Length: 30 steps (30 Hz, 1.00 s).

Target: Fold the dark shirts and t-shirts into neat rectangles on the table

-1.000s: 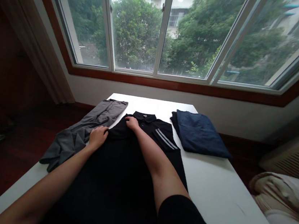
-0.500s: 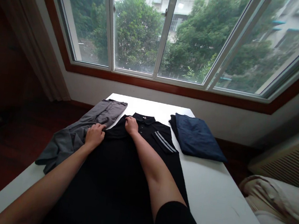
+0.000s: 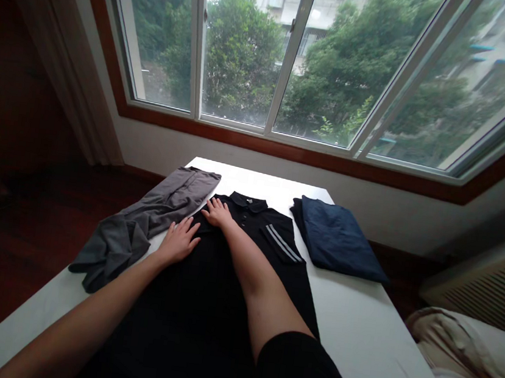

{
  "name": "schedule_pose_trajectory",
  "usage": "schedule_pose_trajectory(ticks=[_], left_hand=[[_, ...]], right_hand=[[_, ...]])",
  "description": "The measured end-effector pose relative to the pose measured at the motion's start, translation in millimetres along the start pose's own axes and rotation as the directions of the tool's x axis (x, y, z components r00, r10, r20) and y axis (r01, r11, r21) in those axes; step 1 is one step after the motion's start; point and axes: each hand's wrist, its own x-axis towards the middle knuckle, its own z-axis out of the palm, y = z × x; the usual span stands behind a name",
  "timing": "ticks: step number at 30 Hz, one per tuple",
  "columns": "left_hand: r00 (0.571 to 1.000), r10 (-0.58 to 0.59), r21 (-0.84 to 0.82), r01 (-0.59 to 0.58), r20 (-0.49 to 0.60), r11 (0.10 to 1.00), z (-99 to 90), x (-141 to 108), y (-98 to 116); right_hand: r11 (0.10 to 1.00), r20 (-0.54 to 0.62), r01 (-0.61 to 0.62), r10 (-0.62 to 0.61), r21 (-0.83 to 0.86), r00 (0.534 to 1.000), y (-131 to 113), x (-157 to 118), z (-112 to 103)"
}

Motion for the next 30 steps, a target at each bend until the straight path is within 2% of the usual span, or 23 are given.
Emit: schedule_pose_trajectory(ticks=[4, 9, 15, 18, 22, 25, 28, 30], left_hand=[[0.998, -0.047, -0.001, 0.047, 0.039, 0.999, -0.8, -1.7, -3.4], [0.994, -0.012, -0.013, 0.013, 0.109, 1.000, -1.7, -1.0, -8.7], [0.997, -0.011, -0.009, 0.012, 0.073, 1.000, -0.2, -2.5, -6.6], [0.998, -0.005, -0.015, 0.006, 0.057, 1.000, -1.2, -4.2, -5.0], [0.997, -0.014, -0.022, 0.016, 0.074, 1.000, -3.4, -4.4, -4.3], [0.997, -0.031, -0.016, 0.033, 0.064, 0.999, -9.1, -3.5, 0.9], [1.000, 0.020, -0.004, -0.020, -0.010, 1.000, -22.1, -6.7, 22.6], [0.987, 0.155, -0.018, -0.156, -0.044, 0.988, -32.8, -15.7, 51.7]], right_hand=[[0.999, 0.004, -0.044, 0.044, 0.012, 0.999, 1.7, 6.9, -1.2], [0.997, 0.037, -0.076, 0.075, 0.012, 0.996, -7.0, 8.2, -6.1], [0.999, -0.098, 0.010, -0.006, 0.039, 0.995, -16.8, -9.0, 7.0], [0.997, -0.127, -0.034, 0.042, 0.062, 0.991, -6.8, -20.5, 7.1], [0.998, -0.244, -0.031, 0.045, 0.062, 0.969, 28.3, -48.8, -8.4], [0.998, -0.388, -0.029, 0.048, 0.053, 0.921, 73.2, -85.1, -27.2], [0.982, -0.497, -0.179, 0.187, 0.064, 0.847, 130.6, -127.3, -44.7], [0.933, -0.504, -0.352, 0.342, 0.078, 0.793, 168.6, -153.2, -51.0]])
